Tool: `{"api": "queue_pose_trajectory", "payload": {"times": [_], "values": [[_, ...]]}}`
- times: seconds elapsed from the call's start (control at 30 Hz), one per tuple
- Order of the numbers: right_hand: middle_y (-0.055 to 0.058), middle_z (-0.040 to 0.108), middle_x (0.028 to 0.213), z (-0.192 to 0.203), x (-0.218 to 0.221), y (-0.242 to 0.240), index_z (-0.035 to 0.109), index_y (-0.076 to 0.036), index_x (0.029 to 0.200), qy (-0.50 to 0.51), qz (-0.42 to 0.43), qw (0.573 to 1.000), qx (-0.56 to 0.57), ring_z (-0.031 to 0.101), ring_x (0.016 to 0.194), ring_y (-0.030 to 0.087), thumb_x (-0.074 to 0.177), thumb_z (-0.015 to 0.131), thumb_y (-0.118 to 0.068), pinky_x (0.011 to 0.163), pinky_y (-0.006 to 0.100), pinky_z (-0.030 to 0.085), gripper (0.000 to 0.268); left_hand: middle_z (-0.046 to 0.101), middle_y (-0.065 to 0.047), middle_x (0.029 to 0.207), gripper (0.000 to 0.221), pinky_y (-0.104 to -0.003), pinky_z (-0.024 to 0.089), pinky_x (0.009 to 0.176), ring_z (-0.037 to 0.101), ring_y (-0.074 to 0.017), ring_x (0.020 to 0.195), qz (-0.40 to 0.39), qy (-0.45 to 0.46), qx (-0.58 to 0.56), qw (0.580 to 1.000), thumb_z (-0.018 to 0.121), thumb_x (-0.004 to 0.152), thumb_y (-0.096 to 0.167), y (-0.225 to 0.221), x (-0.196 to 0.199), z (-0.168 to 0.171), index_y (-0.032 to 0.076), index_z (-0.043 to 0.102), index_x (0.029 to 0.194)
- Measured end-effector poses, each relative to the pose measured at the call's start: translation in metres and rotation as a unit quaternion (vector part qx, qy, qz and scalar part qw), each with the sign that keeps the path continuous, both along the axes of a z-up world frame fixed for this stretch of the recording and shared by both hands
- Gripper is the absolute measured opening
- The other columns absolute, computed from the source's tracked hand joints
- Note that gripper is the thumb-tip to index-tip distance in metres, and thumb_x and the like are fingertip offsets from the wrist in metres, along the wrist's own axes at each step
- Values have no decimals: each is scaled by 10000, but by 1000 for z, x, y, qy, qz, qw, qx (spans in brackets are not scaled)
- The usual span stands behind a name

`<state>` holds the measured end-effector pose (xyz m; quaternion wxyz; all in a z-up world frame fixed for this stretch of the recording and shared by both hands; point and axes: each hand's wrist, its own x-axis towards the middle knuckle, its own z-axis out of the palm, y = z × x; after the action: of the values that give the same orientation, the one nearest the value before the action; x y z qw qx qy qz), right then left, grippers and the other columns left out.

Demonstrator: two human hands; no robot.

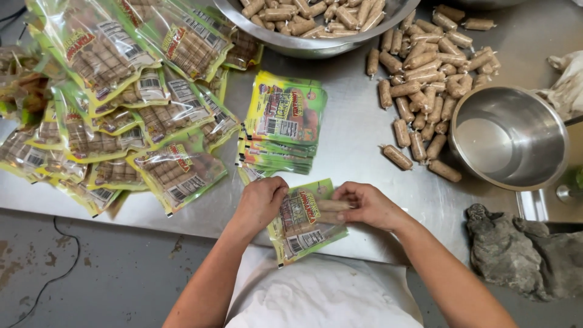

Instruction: The person puts sausage-like food items into plastic bags by hand and stacks the filled bags on a metal table.

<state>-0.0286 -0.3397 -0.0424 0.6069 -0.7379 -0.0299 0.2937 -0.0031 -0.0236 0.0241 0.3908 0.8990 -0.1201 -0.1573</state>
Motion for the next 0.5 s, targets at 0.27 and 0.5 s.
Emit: {"api": "queue_pose_trajectory", "payload": {"times": [0.27,0.5], "values": [[140,783,1082,33,-21,26,730,-60,1282,-87,-140,986,5,725,784,147,802,802,70,637,255,659,502,769,-232,879,206,-510,599,754,744,-451,883,0,16,-25,1000,675,964,182,-1,-2,29,9,777,1015],[408,656,1251,59,-20,70,362,-68,1591,34,-139,982,122,726,1089,464,960,367,-712,896,570,632,902,773,-179,843,188,-542,596,794,738,-463,879,-37,-15,56,998,680,936,241,-6,6,4,87,788,951]]}}
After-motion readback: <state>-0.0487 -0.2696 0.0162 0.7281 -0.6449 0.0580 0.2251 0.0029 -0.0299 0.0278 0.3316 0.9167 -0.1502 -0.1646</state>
